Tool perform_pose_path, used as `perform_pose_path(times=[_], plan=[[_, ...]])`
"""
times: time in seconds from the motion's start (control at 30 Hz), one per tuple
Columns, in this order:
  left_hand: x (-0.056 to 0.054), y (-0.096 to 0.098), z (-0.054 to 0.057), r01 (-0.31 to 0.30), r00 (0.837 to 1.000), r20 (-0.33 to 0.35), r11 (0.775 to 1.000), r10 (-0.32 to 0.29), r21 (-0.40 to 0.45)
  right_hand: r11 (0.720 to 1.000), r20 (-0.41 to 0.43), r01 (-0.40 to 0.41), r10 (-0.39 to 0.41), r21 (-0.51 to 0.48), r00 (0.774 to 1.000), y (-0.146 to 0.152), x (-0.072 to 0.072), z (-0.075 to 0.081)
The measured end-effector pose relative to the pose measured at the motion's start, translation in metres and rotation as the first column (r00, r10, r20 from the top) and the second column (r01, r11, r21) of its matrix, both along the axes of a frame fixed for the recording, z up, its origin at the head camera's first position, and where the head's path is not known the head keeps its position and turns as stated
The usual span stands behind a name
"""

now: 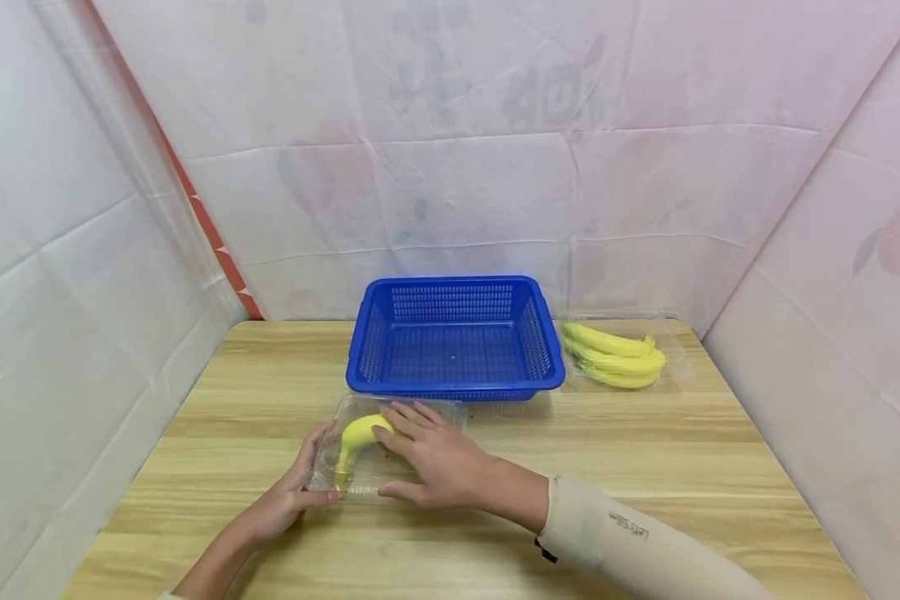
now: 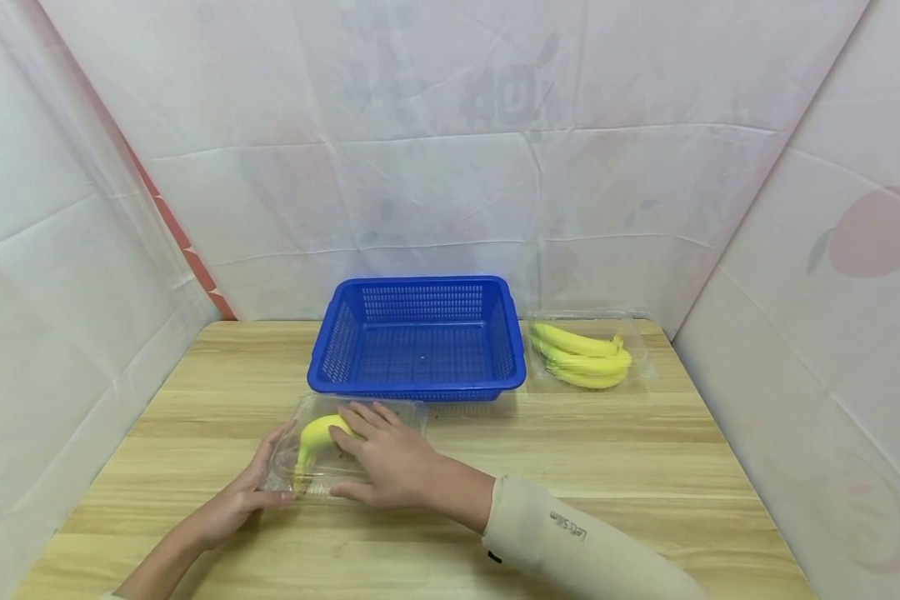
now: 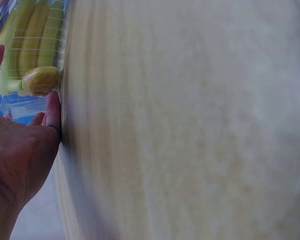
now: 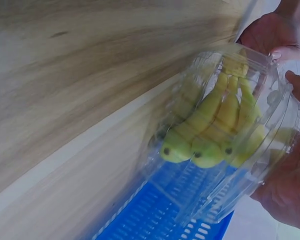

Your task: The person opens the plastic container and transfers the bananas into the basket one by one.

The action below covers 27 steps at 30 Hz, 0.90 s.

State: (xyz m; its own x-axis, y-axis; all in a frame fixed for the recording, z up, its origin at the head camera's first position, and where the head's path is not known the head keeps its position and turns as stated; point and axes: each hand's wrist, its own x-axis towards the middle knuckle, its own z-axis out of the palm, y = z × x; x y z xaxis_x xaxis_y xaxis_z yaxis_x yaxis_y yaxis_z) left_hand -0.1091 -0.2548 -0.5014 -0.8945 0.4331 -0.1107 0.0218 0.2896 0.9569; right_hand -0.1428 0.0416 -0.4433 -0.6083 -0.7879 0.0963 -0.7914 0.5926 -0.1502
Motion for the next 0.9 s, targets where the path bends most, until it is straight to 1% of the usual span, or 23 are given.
perform_pose_path(times=[0.23, 0.37, 0.53, 0.73, 0.9], plan=[[-0.001, 0.0, -0.001, -0.001, 1.0, -0.02, 1.0, 0.001, 0.005, 1.0, 0.041, -0.001, 0.0, 0.015, 0.999, 0.013, -0.002, 0.001], [0.0, 0.0, -0.001, -0.005, 1.0, -0.014, 1.0, 0.006, 0.006, 1.0, 0.057, -0.013, 0.012, 0.018, 0.998, 0.021, -0.003, 0.002], [-0.001, -0.001, 0.0, -0.009, 1.0, -0.002, 1.0, 0.009, 0.006, 1.0, 0.075, -0.029, 0.029, -0.002, 0.997, 0.03, -0.006, 0.002], [-0.001, -0.001, 0.0, 0.0, 1.0, -0.006, 1.0, 0.0, 0.021, 0.999, 0.1, -0.037, 0.037, -0.003, 0.994, 0.034, -0.008, 0.002], [0.0, -0.001, 0.0, 0.014, 1.0, -0.008, 1.0, -0.013, 0.027, 0.999, 0.093, -0.039, 0.038, 0.005, 0.995, 0.034, -0.009, 0.002]])
